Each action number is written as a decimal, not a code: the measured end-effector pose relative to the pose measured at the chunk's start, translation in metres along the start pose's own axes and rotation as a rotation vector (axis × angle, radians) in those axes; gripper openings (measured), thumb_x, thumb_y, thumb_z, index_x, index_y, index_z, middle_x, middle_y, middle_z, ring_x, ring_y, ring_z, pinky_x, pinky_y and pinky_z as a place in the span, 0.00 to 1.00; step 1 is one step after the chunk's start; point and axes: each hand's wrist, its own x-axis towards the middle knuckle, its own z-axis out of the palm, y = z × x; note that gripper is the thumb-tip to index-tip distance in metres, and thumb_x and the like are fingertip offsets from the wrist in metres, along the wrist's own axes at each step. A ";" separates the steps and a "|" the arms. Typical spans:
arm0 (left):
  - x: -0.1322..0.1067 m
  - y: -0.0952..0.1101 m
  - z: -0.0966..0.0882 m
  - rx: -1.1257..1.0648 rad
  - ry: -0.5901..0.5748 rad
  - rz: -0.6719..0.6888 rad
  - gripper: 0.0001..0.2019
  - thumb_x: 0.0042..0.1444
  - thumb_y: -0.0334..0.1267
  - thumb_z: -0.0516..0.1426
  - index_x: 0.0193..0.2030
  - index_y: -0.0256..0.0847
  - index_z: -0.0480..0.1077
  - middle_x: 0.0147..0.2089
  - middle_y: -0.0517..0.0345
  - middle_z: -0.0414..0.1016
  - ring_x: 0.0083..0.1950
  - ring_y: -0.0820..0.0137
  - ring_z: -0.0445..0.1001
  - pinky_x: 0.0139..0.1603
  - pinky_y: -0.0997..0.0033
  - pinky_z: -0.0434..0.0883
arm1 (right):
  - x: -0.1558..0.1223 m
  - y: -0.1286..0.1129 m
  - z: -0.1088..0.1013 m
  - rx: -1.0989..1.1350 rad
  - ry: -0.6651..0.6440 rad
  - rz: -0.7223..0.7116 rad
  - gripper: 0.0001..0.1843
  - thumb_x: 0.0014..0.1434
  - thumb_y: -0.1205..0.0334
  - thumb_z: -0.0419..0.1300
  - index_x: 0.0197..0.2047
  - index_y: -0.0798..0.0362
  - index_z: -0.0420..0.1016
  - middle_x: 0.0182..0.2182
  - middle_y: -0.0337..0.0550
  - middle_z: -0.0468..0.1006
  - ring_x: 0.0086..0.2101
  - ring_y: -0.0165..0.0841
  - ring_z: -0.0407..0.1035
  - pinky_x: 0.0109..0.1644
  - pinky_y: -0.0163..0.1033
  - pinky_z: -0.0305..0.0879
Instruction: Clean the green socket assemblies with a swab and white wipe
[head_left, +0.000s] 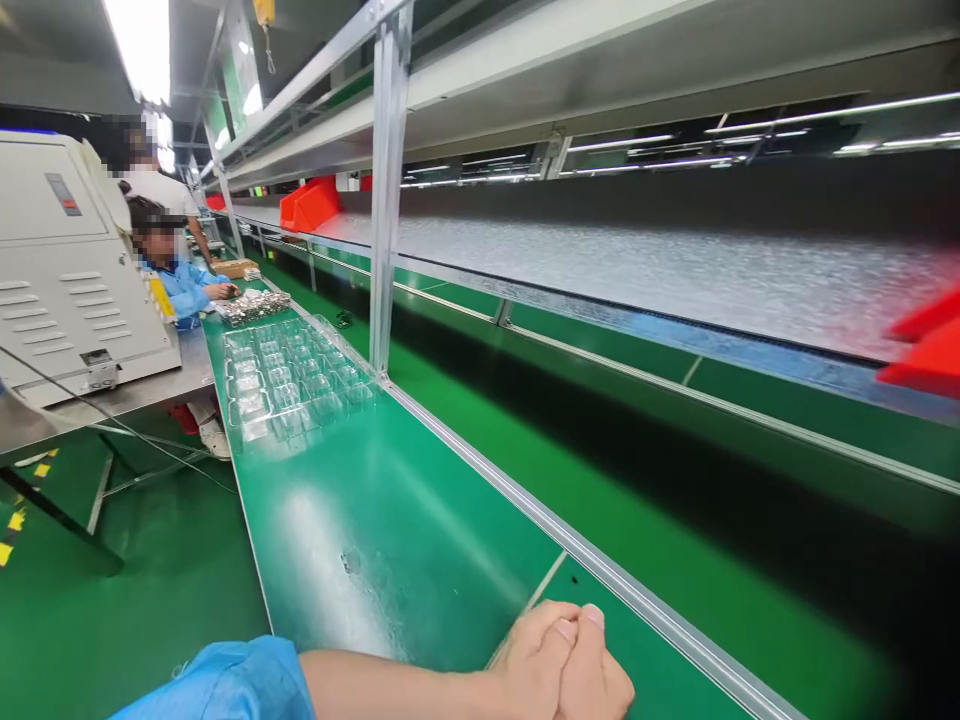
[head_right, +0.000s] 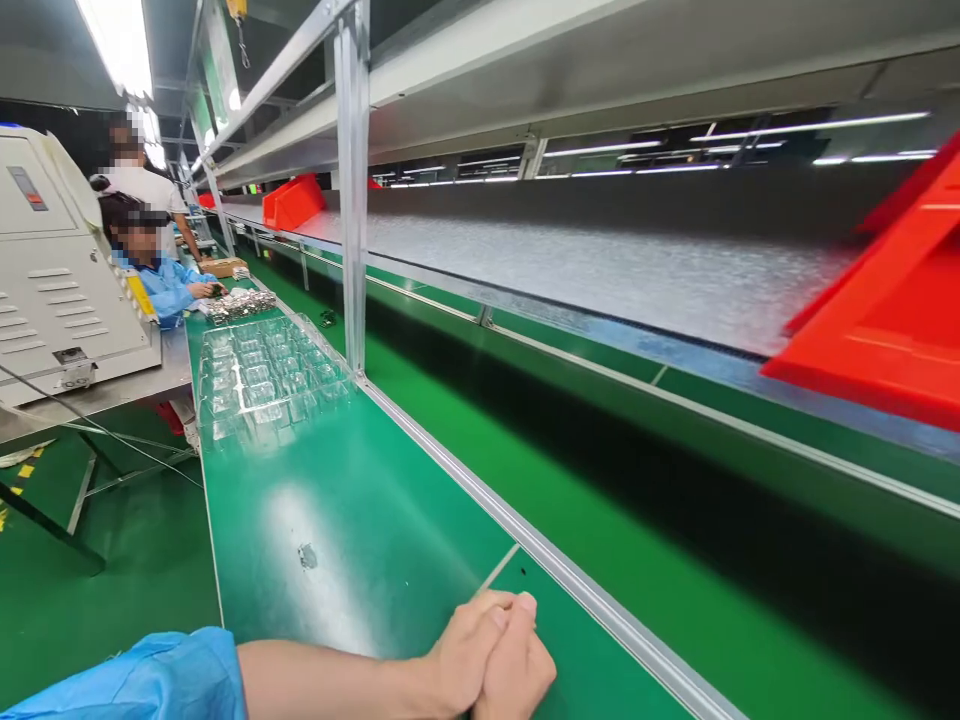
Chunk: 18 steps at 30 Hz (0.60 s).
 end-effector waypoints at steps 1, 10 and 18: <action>-0.005 0.001 0.000 0.020 -0.020 0.009 0.20 0.62 0.45 0.47 0.47 0.34 0.73 0.48 0.44 0.77 0.50 0.61 0.73 0.56 0.62 0.69 | -0.002 -0.002 0.000 0.006 0.024 0.014 0.37 0.46 0.27 0.59 0.09 0.49 0.57 0.09 0.40 0.58 0.13 0.29 0.50 0.14 0.38 0.46; -0.007 0.003 -0.005 0.066 -0.061 -0.008 0.19 0.63 0.42 0.45 0.48 0.35 0.72 0.49 0.46 0.77 0.51 0.62 0.73 0.57 0.64 0.69 | -0.009 0.000 0.008 -0.033 0.090 0.083 0.39 0.45 0.21 0.52 0.12 0.49 0.52 0.11 0.37 0.55 0.17 0.28 0.48 0.17 0.36 0.47; -0.009 -0.001 -0.009 0.053 -0.033 -0.051 0.17 0.62 0.39 0.46 0.47 0.35 0.72 0.47 0.48 0.77 0.48 0.64 0.74 0.54 0.66 0.71 | -0.013 0.006 0.011 -0.035 0.074 0.144 0.38 0.45 0.22 0.54 0.12 0.50 0.52 0.13 0.35 0.53 0.18 0.26 0.47 0.20 0.35 0.47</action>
